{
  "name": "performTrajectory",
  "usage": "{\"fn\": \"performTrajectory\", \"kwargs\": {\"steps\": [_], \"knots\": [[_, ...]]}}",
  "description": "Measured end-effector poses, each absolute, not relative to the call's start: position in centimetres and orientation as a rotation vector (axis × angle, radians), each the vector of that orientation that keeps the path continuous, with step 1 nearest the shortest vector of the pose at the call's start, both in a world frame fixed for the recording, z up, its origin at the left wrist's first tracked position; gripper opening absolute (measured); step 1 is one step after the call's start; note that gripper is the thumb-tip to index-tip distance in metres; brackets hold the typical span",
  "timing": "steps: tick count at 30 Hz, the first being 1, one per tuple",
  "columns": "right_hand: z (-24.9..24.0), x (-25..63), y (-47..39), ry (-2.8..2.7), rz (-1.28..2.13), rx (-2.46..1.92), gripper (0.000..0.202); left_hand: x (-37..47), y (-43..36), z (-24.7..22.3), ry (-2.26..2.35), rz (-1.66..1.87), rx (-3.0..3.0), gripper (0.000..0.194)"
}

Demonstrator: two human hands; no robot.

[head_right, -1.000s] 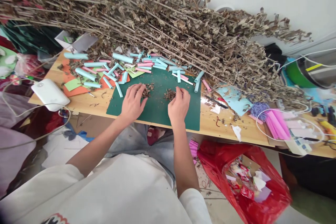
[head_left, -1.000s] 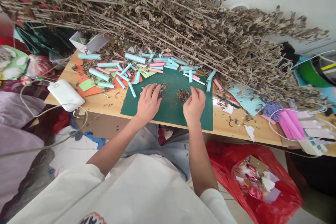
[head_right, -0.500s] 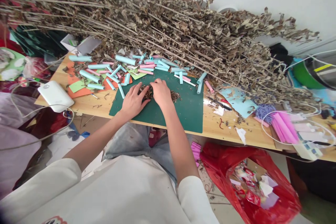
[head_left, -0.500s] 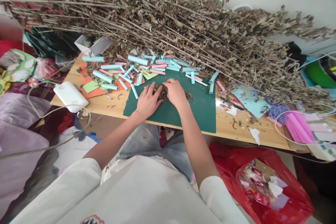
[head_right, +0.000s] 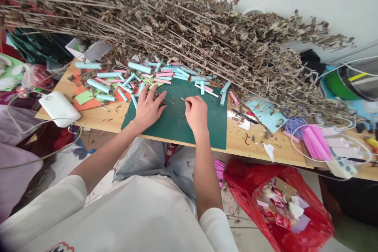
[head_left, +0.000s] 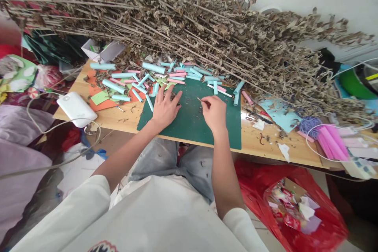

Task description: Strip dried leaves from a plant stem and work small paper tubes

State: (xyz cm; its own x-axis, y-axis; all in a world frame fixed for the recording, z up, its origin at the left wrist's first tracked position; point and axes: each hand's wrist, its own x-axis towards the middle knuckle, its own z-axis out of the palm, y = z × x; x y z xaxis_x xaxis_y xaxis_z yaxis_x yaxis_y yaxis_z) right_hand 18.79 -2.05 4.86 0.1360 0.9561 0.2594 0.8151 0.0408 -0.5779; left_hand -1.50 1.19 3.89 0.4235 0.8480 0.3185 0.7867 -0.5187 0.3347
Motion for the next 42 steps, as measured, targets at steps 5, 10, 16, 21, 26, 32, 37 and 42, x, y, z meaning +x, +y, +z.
{"fn": "performTrajectory", "kwargs": {"steps": [5, 10, 16, 21, 26, 32, 37, 42], "knots": [[5.8, 19.5, -4.6, -1.589, 0.318, -1.715, 0.020, 1.8, -0.1, 4.1, 1.006, 0.959, 2.108, 0.033], [5.5, 19.1, -5.1, -1.492, 0.411, -1.635, 0.018, 5.9, -0.3, 2.1, 0.896, 1.027, 1.324, 0.034], [3.6, 18.3, -4.8, -1.202, 0.514, -1.620, 0.017, 6.6, 0.3, 0.7, 0.817, 1.044, 1.134, 0.029], [3.0, 17.9, -4.8, -1.206, 0.434, -1.564, 0.015, 5.9, 0.8, 0.1, 0.770, 1.035, 1.245, 0.026], [2.8, 17.8, -4.3, -1.204, 0.465, -1.584, 0.020, 6.0, 1.5, 0.4, 0.791, 1.005, 1.141, 0.029], [3.1, 17.6, -4.0, -1.143, 0.462, -1.547, 0.016, 5.9, 2.2, 1.4, 0.771, 0.995, 1.035, 0.032], [2.9, 17.2, -4.2, -1.166, 0.475, -1.565, 0.017, 5.7, 1.7, 0.8, 0.810, 1.000, 0.949, 0.031], [2.1, 16.7, -4.1, -1.065, 0.542, -1.539, 0.016, 5.3, 1.0, 0.3, 0.804, 0.978, 0.918, 0.031]]}}
